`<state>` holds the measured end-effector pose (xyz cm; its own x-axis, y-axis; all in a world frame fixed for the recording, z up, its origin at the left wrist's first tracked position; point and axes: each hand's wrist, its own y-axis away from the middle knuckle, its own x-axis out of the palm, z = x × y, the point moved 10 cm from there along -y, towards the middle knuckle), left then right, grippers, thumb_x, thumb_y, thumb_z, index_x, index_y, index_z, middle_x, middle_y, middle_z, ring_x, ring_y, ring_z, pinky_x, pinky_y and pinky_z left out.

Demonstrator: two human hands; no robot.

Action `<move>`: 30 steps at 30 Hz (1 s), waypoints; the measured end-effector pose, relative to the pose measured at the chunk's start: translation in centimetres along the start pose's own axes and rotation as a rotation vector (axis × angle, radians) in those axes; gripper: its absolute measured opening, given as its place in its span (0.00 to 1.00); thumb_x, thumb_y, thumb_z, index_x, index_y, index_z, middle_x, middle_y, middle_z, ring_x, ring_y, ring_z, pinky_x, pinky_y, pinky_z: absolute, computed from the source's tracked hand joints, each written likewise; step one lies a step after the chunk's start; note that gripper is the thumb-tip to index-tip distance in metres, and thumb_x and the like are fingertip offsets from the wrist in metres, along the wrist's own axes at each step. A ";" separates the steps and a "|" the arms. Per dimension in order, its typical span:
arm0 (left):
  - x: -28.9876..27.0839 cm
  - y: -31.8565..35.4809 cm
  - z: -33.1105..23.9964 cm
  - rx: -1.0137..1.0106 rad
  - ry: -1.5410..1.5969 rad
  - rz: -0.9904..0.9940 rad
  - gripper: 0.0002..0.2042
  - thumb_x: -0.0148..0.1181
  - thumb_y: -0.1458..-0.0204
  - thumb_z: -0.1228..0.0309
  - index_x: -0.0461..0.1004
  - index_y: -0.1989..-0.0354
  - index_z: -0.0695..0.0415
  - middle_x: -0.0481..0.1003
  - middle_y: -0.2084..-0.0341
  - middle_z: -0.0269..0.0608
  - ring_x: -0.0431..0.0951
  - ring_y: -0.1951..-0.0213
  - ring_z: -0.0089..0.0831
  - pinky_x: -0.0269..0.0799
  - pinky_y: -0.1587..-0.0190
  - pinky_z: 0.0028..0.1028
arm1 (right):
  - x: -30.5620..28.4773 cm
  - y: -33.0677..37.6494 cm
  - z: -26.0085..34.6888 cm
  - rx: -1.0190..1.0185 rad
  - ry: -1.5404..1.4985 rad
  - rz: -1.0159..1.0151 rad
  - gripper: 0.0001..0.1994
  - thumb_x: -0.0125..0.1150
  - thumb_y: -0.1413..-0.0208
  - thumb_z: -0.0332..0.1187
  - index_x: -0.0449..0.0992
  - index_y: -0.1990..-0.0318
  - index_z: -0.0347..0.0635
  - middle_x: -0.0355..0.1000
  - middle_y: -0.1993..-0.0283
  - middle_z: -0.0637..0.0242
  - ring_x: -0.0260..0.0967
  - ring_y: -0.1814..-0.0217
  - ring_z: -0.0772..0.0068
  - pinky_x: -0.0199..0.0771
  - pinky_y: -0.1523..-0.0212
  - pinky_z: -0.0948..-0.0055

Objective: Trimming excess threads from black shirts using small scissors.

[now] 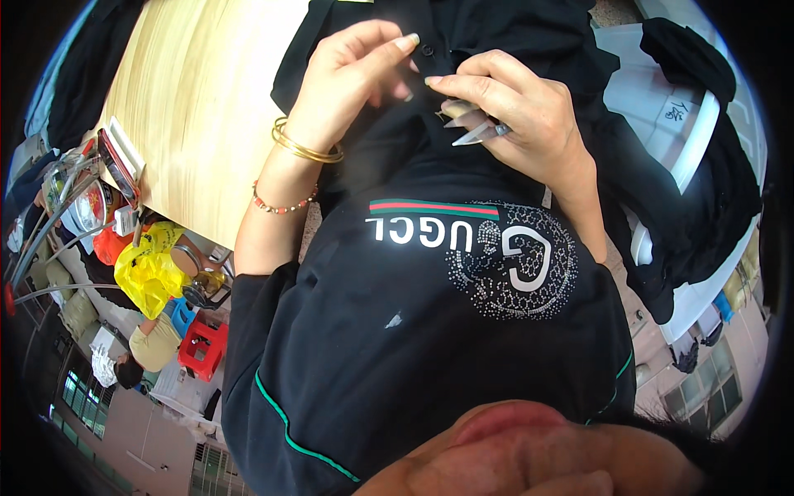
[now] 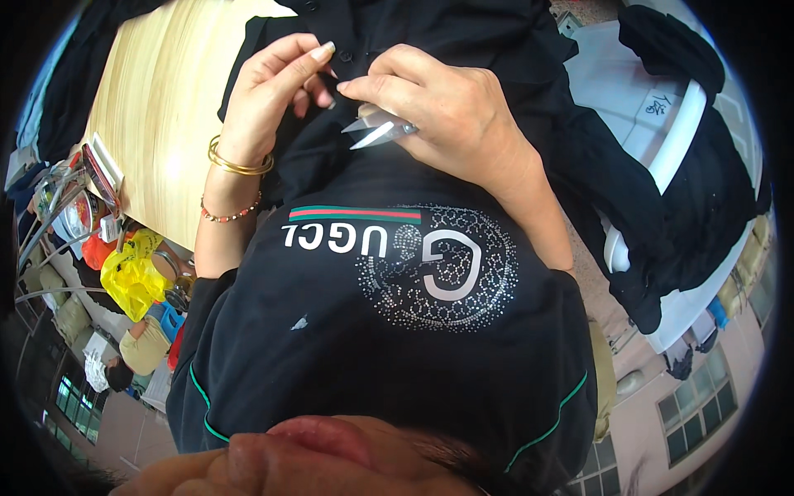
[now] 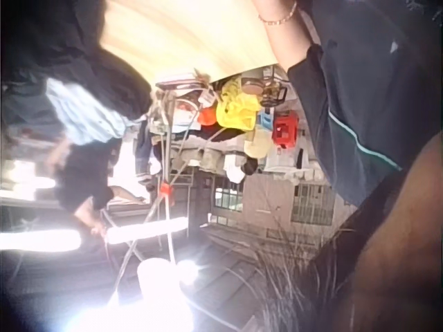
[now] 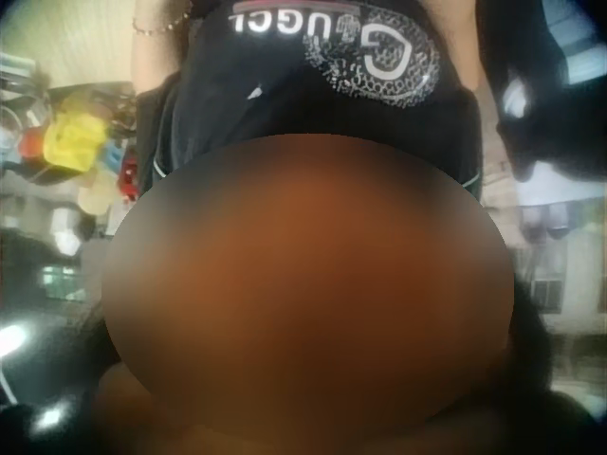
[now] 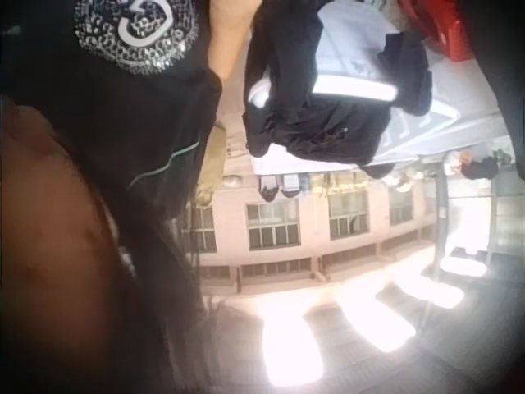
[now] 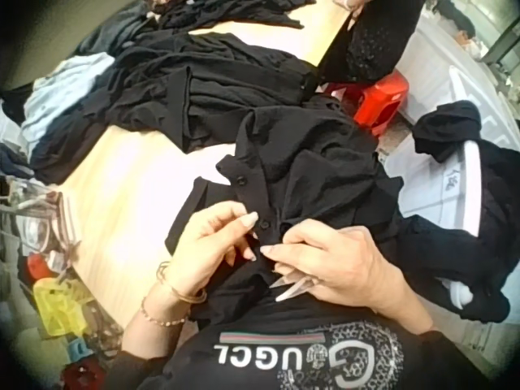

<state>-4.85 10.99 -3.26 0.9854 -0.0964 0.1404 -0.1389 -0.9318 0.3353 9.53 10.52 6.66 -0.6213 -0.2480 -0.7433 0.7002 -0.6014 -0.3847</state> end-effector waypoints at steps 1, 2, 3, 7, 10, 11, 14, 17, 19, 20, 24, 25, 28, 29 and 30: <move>-0.1 0.0 -0.2 0.039 0.083 -0.030 0.10 0.61 0.38 0.65 0.77 0.57 0.60 0.79 0.70 0.34 0.80 0.75 0.20 0.71 0.74 0.16 | -0.1 -0.1 0.1 -0.002 -0.002 0.001 0.19 0.71 0.59 0.24 0.83 0.55 0.49 0.76 0.64 0.72 0.77 0.69 0.72 0.77 0.73 0.77; -0.3 -0.1 -0.5 0.079 0.167 -0.061 0.09 0.61 0.38 0.66 0.77 0.57 0.59 0.79 0.70 0.34 0.81 0.74 0.21 0.72 0.73 0.16 | -0.4 -0.2 0.0 0.021 -0.001 -0.001 0.21 0.70 0.59 0.23 0.82 0.53 0.49 0.77 0.63 0.72 0.78 0.68 0.72 0.77 0.72 0.76; -0.4 0.0 -0.7 0.081 0.224 -0.052 0.08 0.60 0.37 0.67 0.76 0.57 0.59 0.79 0.69 0.34 0.81 0.71 0.22 0.77 0.68 0.19 | -0.7 -0.2 -0.2 0.046 0.002 -0.003 0.22 0.70 0.59 0.23 0.81 0.52 0.49 0.77 0.62 0.71 0.78 0.67 0.71 0.78 0.71 0.76; -2.7 0.2 0.5 0.099 0.380 -0.127 0.07 0.57 0.36 0.69 0.75 0.54 0.57 0.78 0.64 0.34 0.81 0.63 0.24 0.83 0.59 0.33 | -1.1 -0.1 -0.1 0.092 -0.143 0.123 0.23 0.73 0.58 0.27 0.81 0.50 0.45 0.79 0.54 0.61 0.80 0.60 0.62 0.80 0.65 0.73; -2.7 0.5 -0.1 0.135 0.367 -0.124 0.07 0.58 0.36 0.70 0.75 0.54 0.57 0.78 0.66 0.34 0.80 0.64 0.24 0.83 0.60 0.32 | -3.1 -1.8 0.1 0.046 -0.174 0.069 0.19 0.75 0.55 0.27 0.81 0.52 0.39 0.79 0.54 0.58 0.80 0.54 0.61 0.80 0.56 0.70; -3.0 0.6 0.0 0.138 0.372 -0.131 0.07 0.58 0.36 0.70 0.75 0.54 0.57 0.78 0.66 0.34 0.80 0.64 0.24 0.83 0.60 0.32 | -3.8 -2.3 -0.7 0.049 -0.208 0.019 0.20 0.76 0.56 0.26 0.81 0.53 0.39 0.79 0.56 0.60 0.79 0.56 0.65 0.78 0.58 0.72; -2.7 0.3 -0.7 0.168 0.354 -0.111 0.07 0.58 0.36 0.70 0.75 0.54 0.58 0.78 0.66 0.34 0.80 0.65 0.23 0.83 0.59 0.32 | -5.1 -4.0 -1.7 0.088 -0.042 -0.028 0.21 0.74 0.53 0.26 0.80 0.49 0.41 0.74 0.59 0.64 0.73 0.59 0.71 0.71 0.59 0.75; -2.1 1.4 -0.7 0.140 0.403 -0.163 0.08 0.59 0.37 0.69 0.75 0.56 0.61 0.78 0.66 0.36 0.81 0.65 0.22 0.82 0.62 0.24 | -2.2 -4.8 -2.8 0.146 -0.100 0.083 0.21 0.73 0.52 0.27 0.80 0.48 0.41 0.74 0.58 0.63 0.72 0.57 0.69 0.71 0.55 0.75; -1.9 0.7 -0.3 0.107 0.419 -0.183 0.10 0.60 0.38 0.69 0.74 0.55 0.64 0.78 0.65 0.40 0.82 0.66 0.27 0.82 0.62 0.25 | -0.8 -5.0 -3.4 0.161 -0.138 0.108 0.21 0.73 0.52 0.28 0.80 0.48 0.41 0.75 0.58 0.61 0.74 0.57 0.67 0.72 0.55 0.74; -1.8 0.1 -0.2 0.150 0.414 -0.148 0.12 0.60 0.38 0.69 0.74 0.54 0.66 0.79 0.65 0.42 0.82 0.66 0.29 0.82 0.63 0.26 | -0.3 -5.1 -3.3 0.158 -0.185 0.117 0.19 0.72 0.50 0.27 0.80 0.48 0.39 0.75 0.57 0.60 0.75 0.56 0.66 0.72 0.53 0.73; -0.4 -1.2 -0.9 0.142 0.467 -0.076 0.10 0.61 0.38 0.70 0.74 0.57 0.65 0.79 0.69 0.41 0.83 0.68 0.30 0.83 0.67 0.27 | -1.5 -4.7 -4.1 0.212 -0.144 0.079 0.15 0.62 0.43 0.19 0.78 0.47 0.33 0.75 0.50 0.57 0.73 0.48 0.65 0.69 0.43 0.71; -0.8 -0.6 -0.4 0.143 0.493 -0.125 0.09 0.61 0.38 0.70 0.74 0.59 0.65 0.79 0.69 0.41 0.84 0.69 0.31 0.83 0.67 0.27 | -0.5 -4.5 -5.2 0.154 -0.220 0.105 0.15 0.60 0.41 0.20 0.76 0.46 0.32 0.75 0.49 0.57 0.73 0.47 0.65 0.69 0.43 0.71; -0.3 -1.3 0.0 0.145 0.496 -0.105 0.09 0.60 0.38 0.69 0.74 0.61 0.65 0.79 0.70 0.41 0.84 0.69 0.30 0.82 0.67 0.26 | -0.4 -3.8 -6.3 0.210 -0.232 0.070 0.15 0.59 0.39 0.20 0.76 0.45 0.31 0.75 0.48 0.57 0.72 0.46 0.66 0.69 0.42 0.72; -0.3 -1.4 -0.1 0.140 0.494 -0.103 0.09 0.60 0.38 0.69 0.74 0.61 0.64 0.79 0.70 0.41 0.84 0.69 0.30 0.82 0.67 0.26 | -0.2 -4.2 -6.4 0.200 -0.238 0.071 0.15 0.59 0.39 0.20 0.76 0.45 0.31 0.75 0.48 0.57 0.72 0.46 0.66 0.69 0.42 0.72; -0.1 -1.5 0.0 0.143 0.495 -0.095 0.09 0.60 0.38 0.69 0.74 0.61 0.64 0.79 0.70 0.41 0.84 0.69 0.30 0.82 0.67 0.26 | -0.6 -4.1 -6.3 0.185 -0.206 0.048 0.15 0.59 0.40 0.20 0.76 0.46 0.31 0.75 0.48 0.57 0.73 0.47 0.66 0.69 0.42 0.72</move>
<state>-4.79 12.45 -3.76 0.8235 0.1358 0.5508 -0.0020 -0.9702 0.2423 9.25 17.95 5.18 -0.6605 -0.4177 -0.6239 0.6663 -0.7091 -0.2306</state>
